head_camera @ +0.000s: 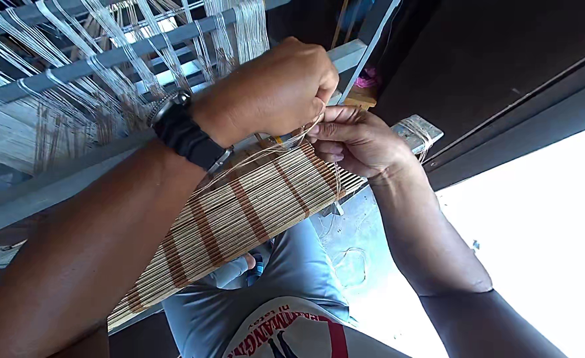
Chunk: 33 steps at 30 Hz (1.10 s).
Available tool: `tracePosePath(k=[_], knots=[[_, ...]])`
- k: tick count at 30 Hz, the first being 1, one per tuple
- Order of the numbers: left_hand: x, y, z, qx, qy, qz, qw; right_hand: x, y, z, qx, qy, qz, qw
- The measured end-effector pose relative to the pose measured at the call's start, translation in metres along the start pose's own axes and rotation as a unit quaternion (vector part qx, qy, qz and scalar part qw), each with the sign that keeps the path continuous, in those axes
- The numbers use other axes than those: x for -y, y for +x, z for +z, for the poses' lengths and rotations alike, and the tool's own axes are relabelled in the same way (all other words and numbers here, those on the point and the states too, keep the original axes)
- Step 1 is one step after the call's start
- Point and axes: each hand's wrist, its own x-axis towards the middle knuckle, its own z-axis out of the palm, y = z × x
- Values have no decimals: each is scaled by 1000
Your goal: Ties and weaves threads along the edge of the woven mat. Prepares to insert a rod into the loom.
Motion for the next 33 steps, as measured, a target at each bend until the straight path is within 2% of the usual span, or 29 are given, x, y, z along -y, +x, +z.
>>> tracePosePath(k=[4,7,13,16,18,20,22,24,25,27,29,31,33], knots=[[-4,11,-6,3,34,25,999,-3,-5,-5,23,102,-10,994],[-13,18,-14,24,90,44,995,-8,-9,-4,8,128,-34,991],[-26,26,-26,48,174,60,982,-11,-6,2,-35,117,-79,989],[-27,28,-30,44,187,70,979,-9,-2,4,-22,128,-91,987],[-24,26,-29,26,171,80,982,-6,-1,9,-56,101,-100,988],[-16,20,-26,-41,128,67,989,-2,-1,8,-88,64,-117,987],[-5,8,-22,-125,62,11,990,2,-1,1,-120,34,-129,984],[12,-10,-15,-163,-5,-49,985,2,-2,-5,-145,15,-129,981],[21,-21,-9,-149,-47,-71,985,0,-2,-7,-151,8,-127,980],[37,-43,12,-68,-168,-111,977,-2,-1,-9,-157,3,-123,980],[44,-56,38,4,-292,-140,946,-4,2,-11,-159,6,-119,980],[43,-61,56,0,-387,-164,908,-6,5,-11,-162,13,-112,980],[37,-59,61,-37,-427,-163,889,-8,8,-10,-164,23,-98,981]])
